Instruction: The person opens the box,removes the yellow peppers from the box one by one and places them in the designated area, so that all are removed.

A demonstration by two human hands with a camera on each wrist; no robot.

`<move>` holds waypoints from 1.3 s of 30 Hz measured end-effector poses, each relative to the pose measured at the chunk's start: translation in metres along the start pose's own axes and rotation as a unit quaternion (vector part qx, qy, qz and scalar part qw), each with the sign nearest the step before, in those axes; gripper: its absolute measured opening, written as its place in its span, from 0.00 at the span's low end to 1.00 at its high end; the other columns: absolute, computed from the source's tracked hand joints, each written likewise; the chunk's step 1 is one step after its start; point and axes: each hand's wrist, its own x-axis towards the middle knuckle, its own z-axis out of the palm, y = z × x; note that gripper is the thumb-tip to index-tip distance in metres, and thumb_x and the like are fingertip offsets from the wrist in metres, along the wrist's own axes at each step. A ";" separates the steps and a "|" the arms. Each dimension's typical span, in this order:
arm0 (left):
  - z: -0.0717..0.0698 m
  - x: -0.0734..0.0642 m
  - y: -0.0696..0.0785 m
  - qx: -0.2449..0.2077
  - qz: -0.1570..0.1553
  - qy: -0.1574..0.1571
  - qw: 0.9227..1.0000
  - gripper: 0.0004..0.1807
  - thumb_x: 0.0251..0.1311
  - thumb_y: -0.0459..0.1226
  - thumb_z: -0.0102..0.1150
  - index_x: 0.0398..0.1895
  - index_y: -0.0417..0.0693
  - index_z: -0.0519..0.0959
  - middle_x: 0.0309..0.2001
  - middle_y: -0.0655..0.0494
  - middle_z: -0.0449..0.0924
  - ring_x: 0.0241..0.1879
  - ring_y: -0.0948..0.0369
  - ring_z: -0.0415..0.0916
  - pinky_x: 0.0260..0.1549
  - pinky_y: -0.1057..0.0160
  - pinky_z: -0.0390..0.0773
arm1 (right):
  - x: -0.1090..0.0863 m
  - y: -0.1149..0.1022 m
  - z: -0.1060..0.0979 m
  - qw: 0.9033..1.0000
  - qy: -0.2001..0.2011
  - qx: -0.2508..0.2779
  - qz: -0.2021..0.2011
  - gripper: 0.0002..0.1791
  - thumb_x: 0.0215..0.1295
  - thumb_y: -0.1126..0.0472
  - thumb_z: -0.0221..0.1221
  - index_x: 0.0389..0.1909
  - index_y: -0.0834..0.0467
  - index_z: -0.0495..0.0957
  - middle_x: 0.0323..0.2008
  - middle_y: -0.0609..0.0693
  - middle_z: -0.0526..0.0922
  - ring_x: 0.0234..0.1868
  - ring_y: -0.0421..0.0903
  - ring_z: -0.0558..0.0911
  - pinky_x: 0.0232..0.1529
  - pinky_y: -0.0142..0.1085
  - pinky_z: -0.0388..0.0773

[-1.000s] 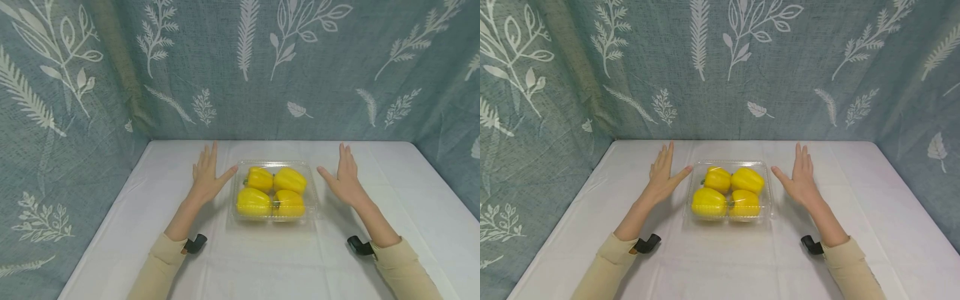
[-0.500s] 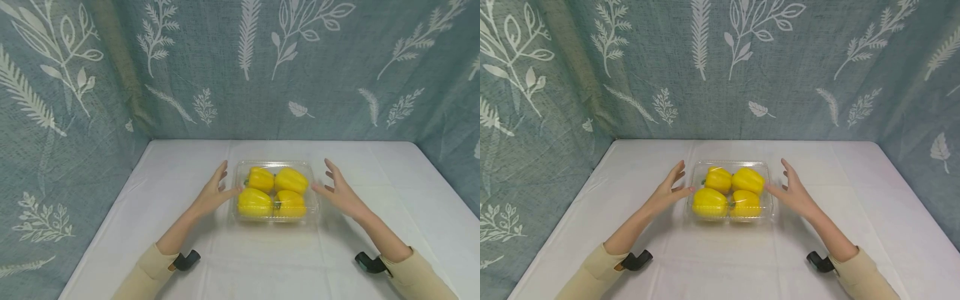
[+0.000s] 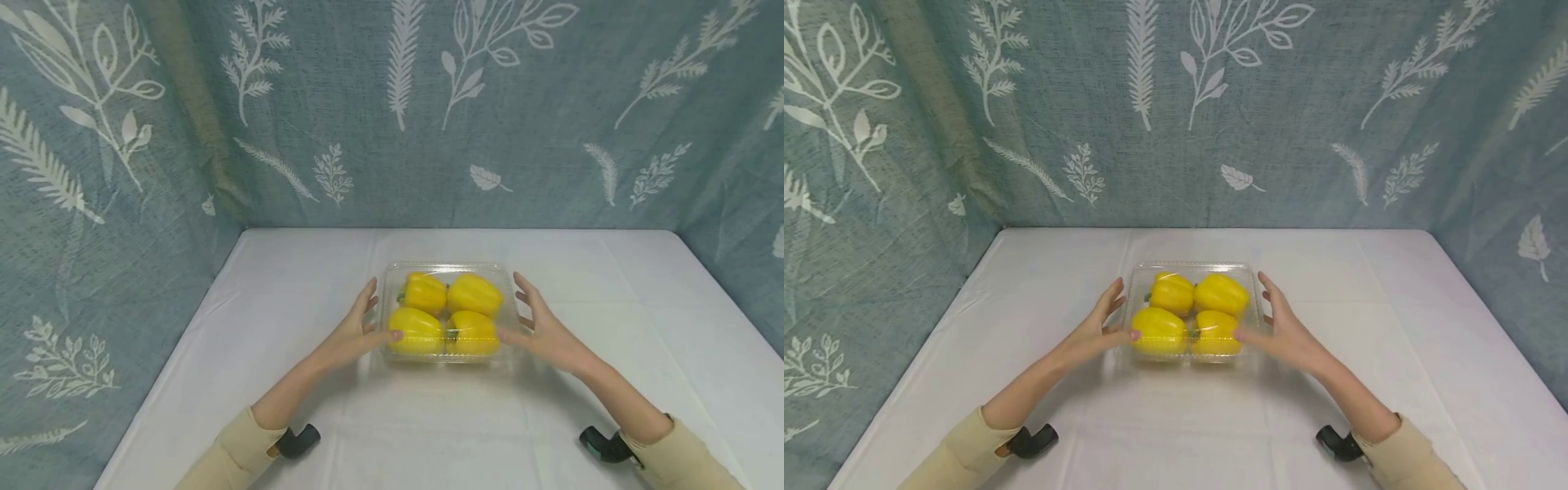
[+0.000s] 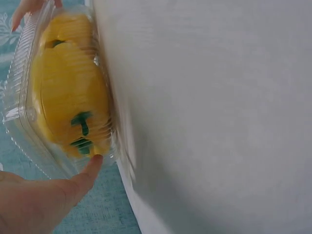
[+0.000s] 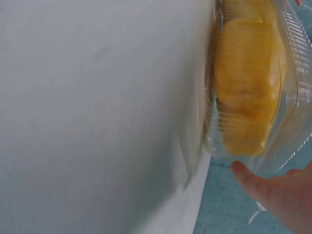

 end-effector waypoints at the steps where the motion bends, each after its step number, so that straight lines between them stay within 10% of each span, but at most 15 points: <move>1: 0.001 0.000 0.000 0.000 0.000 -0.003 1.000 0.60 0.55 0.48 0.67 0.78 0.51 0.32 0.78 0.48 0.30 0.76 0.49 0.38 0.68 0.45 0.57 | -0.001 0.000 0.001 1.000 -0.001 -0.001 -0.004 0.59 0.63 0.55 0.66 0.77 0.55 0.29 0.76 0.61 0.31 0.73 0.68 0.43 0.65 0.66 0.55; 22: 0.019 -0.004 0.002 0.087 0.023 0.002 0.996 0.77 0.38 0.44 0.81 0.77 0.60 0.26 0.77 0.49 0.19 0.75 0.48 0.27 0.67 0.36 0.43 | -0.005 0.005 0.019 0.998 0.001 -0.061 -0.025 0.76 0.41 0.48 0.78 0.77 0.47 0.28 0.77 0.60 0.31 0.74 0.66 0.38 0.61 0.74 0.46; 39: 0.023 -0.004 0.001 0.119 0.032 0.014 0.992 0.78 0.36 0.45 0.82 0.78 0.57 0.26 0.78 0.49 0.24 0.76 0.48 0.31 0.68 0.37 0.44 | -0.005 0.004 0.019 0.998 -0.016 -0.051 -0.013 0.76 0.43 0.51 0.78 0.77 0.43 0.25 0.76 0.60 0.29 0.73 0.69 0.37 0.60 0.75 0.45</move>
